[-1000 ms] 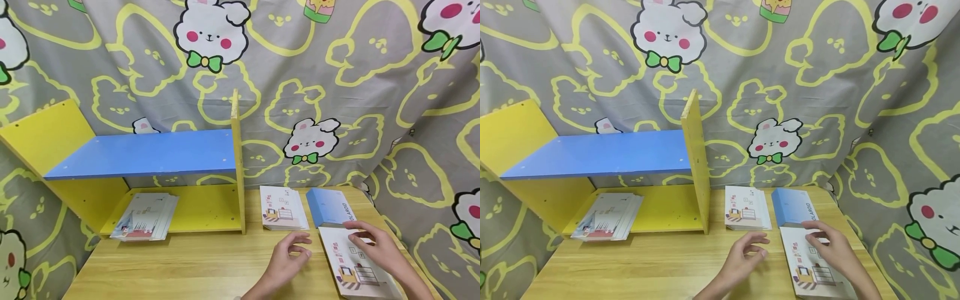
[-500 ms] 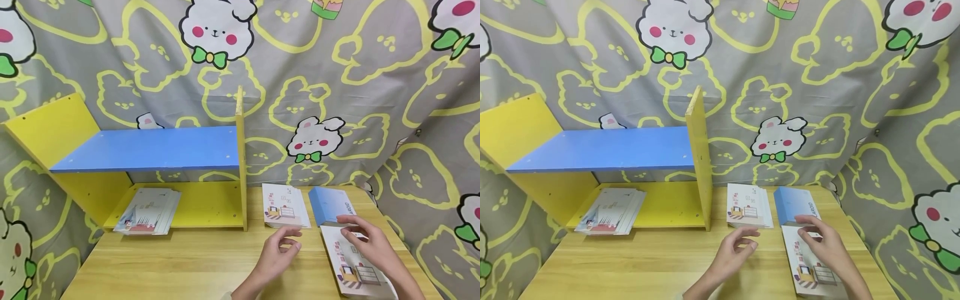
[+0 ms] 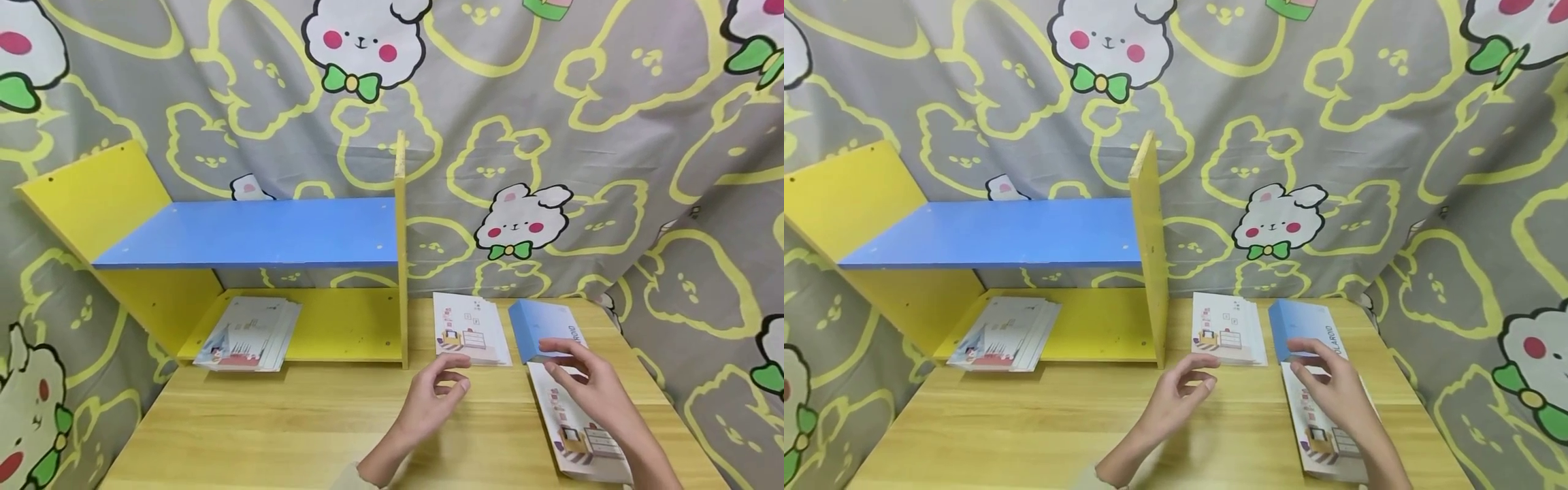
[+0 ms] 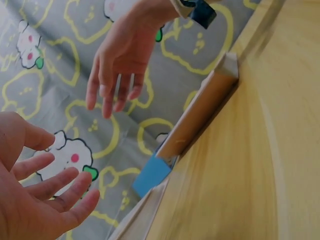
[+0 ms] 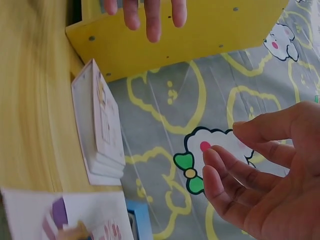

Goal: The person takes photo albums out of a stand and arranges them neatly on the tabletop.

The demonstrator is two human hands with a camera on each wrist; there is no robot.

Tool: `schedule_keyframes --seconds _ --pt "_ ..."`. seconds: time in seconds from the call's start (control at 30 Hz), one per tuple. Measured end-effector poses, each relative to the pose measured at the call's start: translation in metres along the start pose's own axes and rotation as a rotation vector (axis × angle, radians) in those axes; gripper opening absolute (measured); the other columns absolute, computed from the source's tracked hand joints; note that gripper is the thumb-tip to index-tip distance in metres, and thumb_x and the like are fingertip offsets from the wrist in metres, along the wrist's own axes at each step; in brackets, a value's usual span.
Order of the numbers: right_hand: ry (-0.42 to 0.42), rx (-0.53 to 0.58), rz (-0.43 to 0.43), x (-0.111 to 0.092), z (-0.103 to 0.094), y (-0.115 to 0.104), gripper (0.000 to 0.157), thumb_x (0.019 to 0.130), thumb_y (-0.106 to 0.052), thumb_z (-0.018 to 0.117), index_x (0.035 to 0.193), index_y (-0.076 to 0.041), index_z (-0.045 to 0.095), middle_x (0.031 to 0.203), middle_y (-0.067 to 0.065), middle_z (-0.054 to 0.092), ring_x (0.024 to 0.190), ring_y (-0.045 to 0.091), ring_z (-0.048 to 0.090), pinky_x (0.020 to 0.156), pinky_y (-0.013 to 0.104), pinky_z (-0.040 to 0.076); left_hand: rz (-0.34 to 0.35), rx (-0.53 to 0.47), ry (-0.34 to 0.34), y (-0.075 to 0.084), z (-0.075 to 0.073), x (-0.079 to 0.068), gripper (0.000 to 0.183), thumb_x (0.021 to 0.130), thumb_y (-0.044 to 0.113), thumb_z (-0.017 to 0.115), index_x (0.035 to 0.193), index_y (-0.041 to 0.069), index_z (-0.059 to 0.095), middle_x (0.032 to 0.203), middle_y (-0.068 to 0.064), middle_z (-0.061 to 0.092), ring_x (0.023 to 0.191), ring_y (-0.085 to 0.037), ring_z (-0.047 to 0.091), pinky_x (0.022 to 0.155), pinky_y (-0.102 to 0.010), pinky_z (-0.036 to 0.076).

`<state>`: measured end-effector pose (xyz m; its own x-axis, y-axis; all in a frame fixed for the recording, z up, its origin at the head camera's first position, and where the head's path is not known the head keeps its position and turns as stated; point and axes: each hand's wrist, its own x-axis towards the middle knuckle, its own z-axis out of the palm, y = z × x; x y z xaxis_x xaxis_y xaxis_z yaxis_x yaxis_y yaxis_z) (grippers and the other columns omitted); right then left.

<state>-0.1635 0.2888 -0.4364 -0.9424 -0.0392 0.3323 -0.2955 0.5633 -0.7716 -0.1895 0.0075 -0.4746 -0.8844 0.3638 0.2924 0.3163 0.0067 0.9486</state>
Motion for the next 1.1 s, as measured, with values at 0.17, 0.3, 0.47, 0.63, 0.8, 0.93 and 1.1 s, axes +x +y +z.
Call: schedule_keyframes --seconds 0.17,0.3,0.47,0.63,0.8,0.93,1.1 --pt "0.006 0.018 -0.007 0.004 0.003 -0.004 0.028 0.101 -0.007 0.066 0.129 -0.007 0.065 0.125 0.007 0.067 0.103 0.001 0.066 0.081 0.015 0.055 -0.019 -0.001 0.010 0.000 -0.010 -0.001 0.031 0.098 0.010 0.067 0.128 0.009 0.065 0.129 -0.012 0.066 0.107 -0.024 0.067 0.088 -0.032 0.059" --pt "0.005 0.044 -0.011 0.006 0.007 -0.007 0.028 0.101 -0.008 0.066 0.129 -0.008 0.066 0.123 -0.004 0.066 0.103 0.004 0.067 0.081 0.017 0.056 -0.022 -0.004 0.020 -0.001 -0.018 -0.004 0.030 0.098 0.009 0.067 0.128 0.012 0.065 0.129 -0.011 0.066 0.108 -0.027 0.067 0.089 -0.032 0.059" --pt "0.009 0.086 -0.024 0.006 0.014 -0.011 0.030 0.100 -0.005 0.066 0.130 -0.007 0.066 0.123 -0.010 0.066 0.103 0.003 0.067 0.080 0.018 0.057 -0.017 0.004 0.020 0.001 -0.026 -0.007 0.031 0.099 0.010 0.066 0.130 0.013 0.064 0.129 -0.011 0.066 0.109 -0.028 0.067 0.091 -0.035 0.059" --pt "0.014 0.122 -0.033 0.006 0.020 -0.016 0.030 0.100 -0.005 0.066 0.130 -0.004 0.065 0.123 -0.004 0.067 0.103 0.003 0.066 0.080 0.019 0.057 -0.018 0.041 0.033 0.003 -0.035 -0.010 0.031 0.100 0.011 0.066 0.131 0.015 0.064 0.129 -0.006 0.066 0.110 -0.027 0.066 0.091 -0.035 0.058" --pt "0.019 0.103 -0.026 0.007 0.027 -0.022 0.030 0.100 -0.005 0.065 0.130 -0.004 0.065 0.125 0.015 0.066 0.103 0.005 0.066 0.078 0.021 0.058 -0.021 0.067 0.059 0.004 -0.046 -0.012 0.031 0.100 0.010 0.066 0.131 0.012 0.063 0.130 -0.002 0.066 0.113 -0.032 0.065 0.093 -0.036 0.057" --pt "0.024 0.105 -0.028 0.010 0.034 -0.025 0.029 0.100 -0.005 0.066 0.129 -0.006 0.065 0.126 0.017 0.066 0.103 0.009 0.067 0.079 0.023 0.059 -0.015 0.084 0.081 0.004 -0.056 -0.012 0.032 0.099 0.007 0.066 0.131 0.009 0.063 0.131 0.000 0.065 0.113 -0.032 0.064 0.095 -0.038 0.057" --pt "0.025 0.129 -0.048 0.014 0.041 -0.029 0.029 0.100 -0.004 0.065 0.129 -0.007 0.065 0.126 0.014 0.066 0.103 0.010 0.067 0.079 0.024 0.059 0.002 0.123 0.114 0.004 -0.065 -0.013 0.034 0.098 0.005 0.067 0.130 0.014 0.064 0.128 0.001 0.066 0.111 -0.028 0.065 0.095 -0.036 0.057"
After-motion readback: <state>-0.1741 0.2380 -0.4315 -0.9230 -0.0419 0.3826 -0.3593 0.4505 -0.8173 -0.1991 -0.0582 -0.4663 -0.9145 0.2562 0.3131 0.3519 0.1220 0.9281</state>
